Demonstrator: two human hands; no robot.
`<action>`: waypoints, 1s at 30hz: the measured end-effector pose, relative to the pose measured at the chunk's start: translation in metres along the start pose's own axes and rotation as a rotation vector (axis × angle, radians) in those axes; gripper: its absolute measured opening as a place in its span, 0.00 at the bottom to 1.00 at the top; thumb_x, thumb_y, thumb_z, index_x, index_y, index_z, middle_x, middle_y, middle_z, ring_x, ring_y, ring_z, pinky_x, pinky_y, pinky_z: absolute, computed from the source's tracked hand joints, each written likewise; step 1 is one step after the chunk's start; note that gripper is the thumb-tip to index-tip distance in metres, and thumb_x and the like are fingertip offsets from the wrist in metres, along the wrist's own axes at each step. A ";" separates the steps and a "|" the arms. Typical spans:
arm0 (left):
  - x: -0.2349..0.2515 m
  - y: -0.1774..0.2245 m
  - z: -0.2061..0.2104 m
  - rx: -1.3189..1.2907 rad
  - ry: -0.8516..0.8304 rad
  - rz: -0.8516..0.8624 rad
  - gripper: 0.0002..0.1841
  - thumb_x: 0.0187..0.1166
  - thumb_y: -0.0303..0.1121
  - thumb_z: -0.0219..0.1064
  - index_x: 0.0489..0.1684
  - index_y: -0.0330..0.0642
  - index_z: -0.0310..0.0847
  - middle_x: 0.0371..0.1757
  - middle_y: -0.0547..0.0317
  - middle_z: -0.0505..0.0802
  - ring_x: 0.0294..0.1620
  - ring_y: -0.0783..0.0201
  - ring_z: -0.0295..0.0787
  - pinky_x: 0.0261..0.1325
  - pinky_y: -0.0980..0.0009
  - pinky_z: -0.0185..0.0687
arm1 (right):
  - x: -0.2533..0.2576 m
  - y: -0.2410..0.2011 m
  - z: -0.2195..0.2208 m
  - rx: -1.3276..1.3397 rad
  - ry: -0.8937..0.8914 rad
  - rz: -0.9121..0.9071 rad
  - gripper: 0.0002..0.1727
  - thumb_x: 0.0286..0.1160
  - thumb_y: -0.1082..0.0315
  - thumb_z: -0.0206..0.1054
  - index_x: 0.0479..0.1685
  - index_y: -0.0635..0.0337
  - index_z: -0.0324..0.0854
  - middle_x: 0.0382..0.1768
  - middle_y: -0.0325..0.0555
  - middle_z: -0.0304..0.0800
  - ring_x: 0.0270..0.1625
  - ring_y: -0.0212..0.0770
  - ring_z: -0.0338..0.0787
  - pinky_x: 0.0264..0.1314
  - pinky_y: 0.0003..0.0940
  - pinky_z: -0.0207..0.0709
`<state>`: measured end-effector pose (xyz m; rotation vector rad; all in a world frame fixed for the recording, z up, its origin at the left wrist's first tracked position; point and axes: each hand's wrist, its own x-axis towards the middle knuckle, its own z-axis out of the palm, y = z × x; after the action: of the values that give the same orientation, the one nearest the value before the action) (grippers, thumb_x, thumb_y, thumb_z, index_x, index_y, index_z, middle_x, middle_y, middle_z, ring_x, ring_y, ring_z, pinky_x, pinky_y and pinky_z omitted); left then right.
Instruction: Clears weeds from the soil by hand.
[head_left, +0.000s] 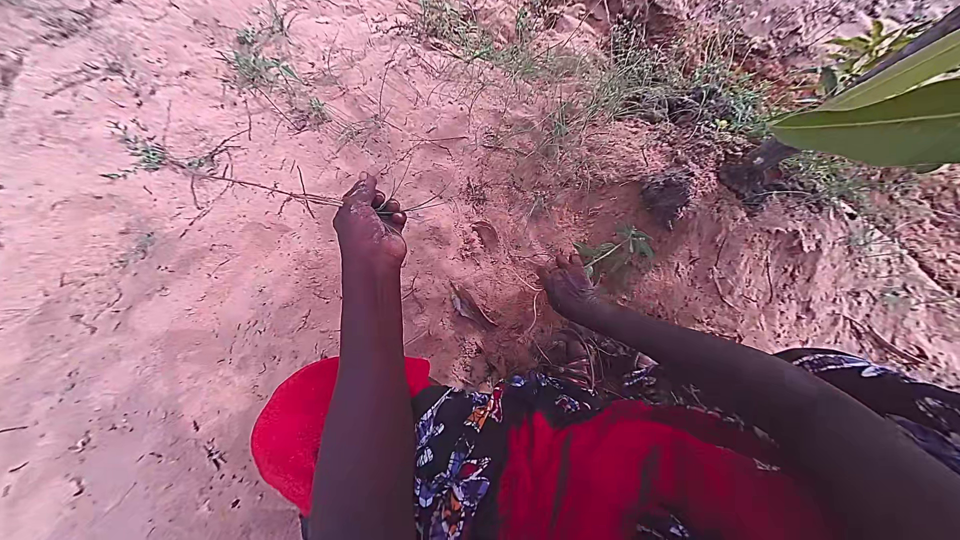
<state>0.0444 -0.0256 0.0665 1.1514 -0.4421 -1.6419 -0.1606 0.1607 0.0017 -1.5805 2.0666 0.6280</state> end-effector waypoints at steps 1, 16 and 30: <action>0.002 -0.002 -0.003 -0.006 -0.005 -0.005 0.06 0.92 0.37 0.55 0.44 0.52 0.73 0.22 0.70 0.75 0.16 0.75 0.72 0.21 0.81 0.74 | 0.004 0.004 -0.002 -0.015 0.026 -0.002 0.21 0.86 0.76 0.51 0.74 0.69 0.75 0.60 0.68 0.88 0.78 0.68 0.75 0.84 0.61 0.57; 0.016 -0.009 -0.007 -0.011 -0.079 -0.103 0.12 0.94 0.39 0.48 0.42 0.52 0.75 0.22 0.71 0.78 0.17 0.76 0.76 0.22 0.81 0.76 | 0.105 0.032 -0.033 -0.115 0.128 0.014 0.26 0.83 0.80 0.57 0.81 0.66 0.71 0.71 0.68 0.82 0.72 0.70 0.82 0.69 0.67 0.73; 0.016 -0.005 -0.008 0.006 -0.048 -0.123 0.12 0.95 0.40 0.47 0.45 0.50 0.76 0.23 0.70 0.78 0.18 0.75 0.75 0.22 0.81 0.74 | 0.085 -0.013 -0.127 0.120 -0.016 0.389 0.24 0.88 0.76 0.55 0.79 0.80 0.67 0.82 0.75 0.67 0.86 0.69 0.68 0.84 0.64 0.61</action>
<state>0.0485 -0.0356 0.0519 1.1647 -0.4144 -1.7788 -0.1786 0.0161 0.0493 -1.1112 2.3718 0.6300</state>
